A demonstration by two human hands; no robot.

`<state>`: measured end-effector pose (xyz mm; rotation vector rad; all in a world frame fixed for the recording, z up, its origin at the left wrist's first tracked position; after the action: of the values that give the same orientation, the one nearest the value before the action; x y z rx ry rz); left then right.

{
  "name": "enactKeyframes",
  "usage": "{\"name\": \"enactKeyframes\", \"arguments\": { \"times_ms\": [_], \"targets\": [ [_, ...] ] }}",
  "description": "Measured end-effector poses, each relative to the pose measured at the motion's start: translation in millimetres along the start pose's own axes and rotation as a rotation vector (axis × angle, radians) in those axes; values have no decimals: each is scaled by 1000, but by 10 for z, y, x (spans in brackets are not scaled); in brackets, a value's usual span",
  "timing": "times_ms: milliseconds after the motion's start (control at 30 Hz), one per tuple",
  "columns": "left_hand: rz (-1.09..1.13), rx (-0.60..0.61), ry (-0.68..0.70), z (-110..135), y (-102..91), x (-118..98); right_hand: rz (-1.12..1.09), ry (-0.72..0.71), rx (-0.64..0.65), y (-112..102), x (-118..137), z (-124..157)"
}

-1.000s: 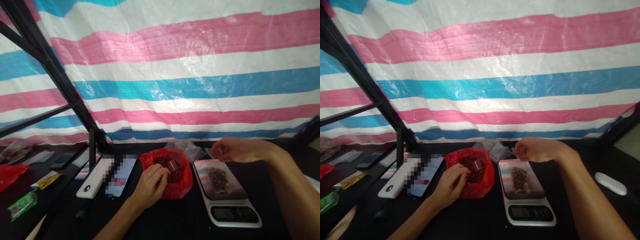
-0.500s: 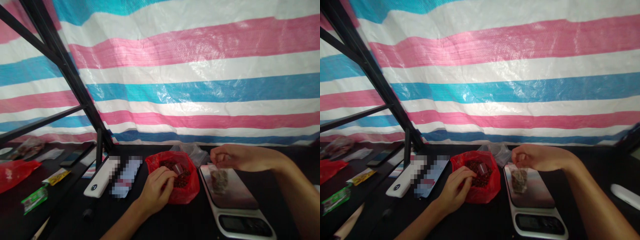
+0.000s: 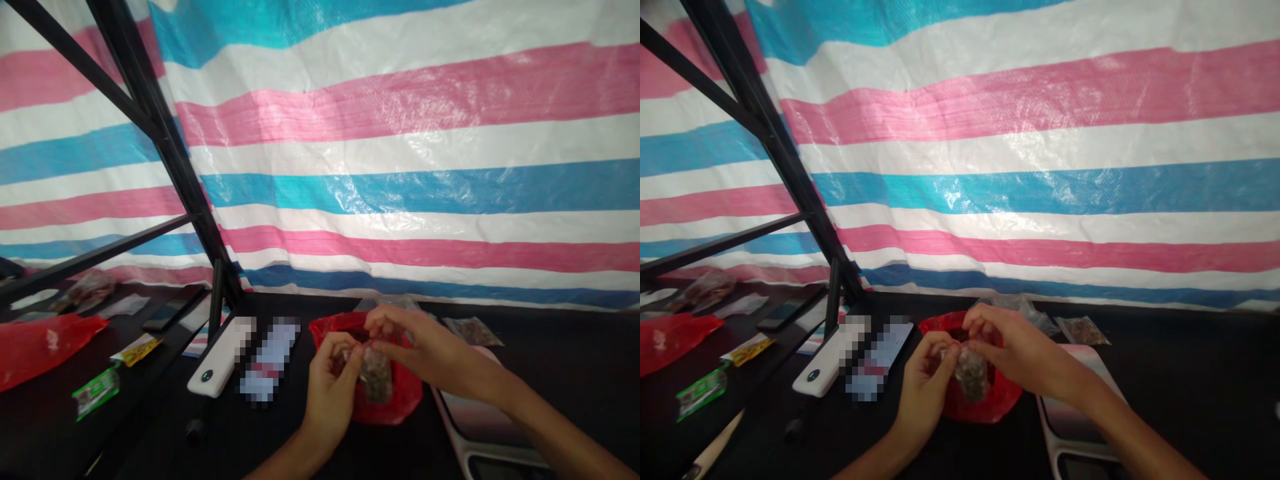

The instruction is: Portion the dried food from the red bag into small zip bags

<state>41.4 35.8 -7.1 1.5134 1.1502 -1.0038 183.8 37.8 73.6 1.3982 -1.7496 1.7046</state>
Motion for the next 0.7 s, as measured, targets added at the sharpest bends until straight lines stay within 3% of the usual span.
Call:
{"name": "enactKeyframes", "arguments": {
  "times_ms": [167, 300, 500, 700],
  "targets": [
    [76, -59, 1, -40, -43, -40, -86, 31, 33, 103, -33, -5],
    [122, -83, 29, -79, -62, -31, -143, -27, -54, 115, -57, -29],
    [187, 66, -74, -116, 50, 76, -71, -107, -240, 46, -101, -54],
    [169, 50, -50, -128, 22, 107, -73, -61, -255, 171, -221, -19]
  ]
}}
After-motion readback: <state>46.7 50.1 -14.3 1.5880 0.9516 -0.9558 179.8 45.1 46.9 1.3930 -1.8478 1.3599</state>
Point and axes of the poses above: each hand's wrist, its own z-axis away from the middle knuckle, its own y-axis out of the palm, x = y × z, the point moved 6 cm from there along -z, towards the middle knuckle, and after that the axes turned 1 degree about -x, right-handed, at the moved point
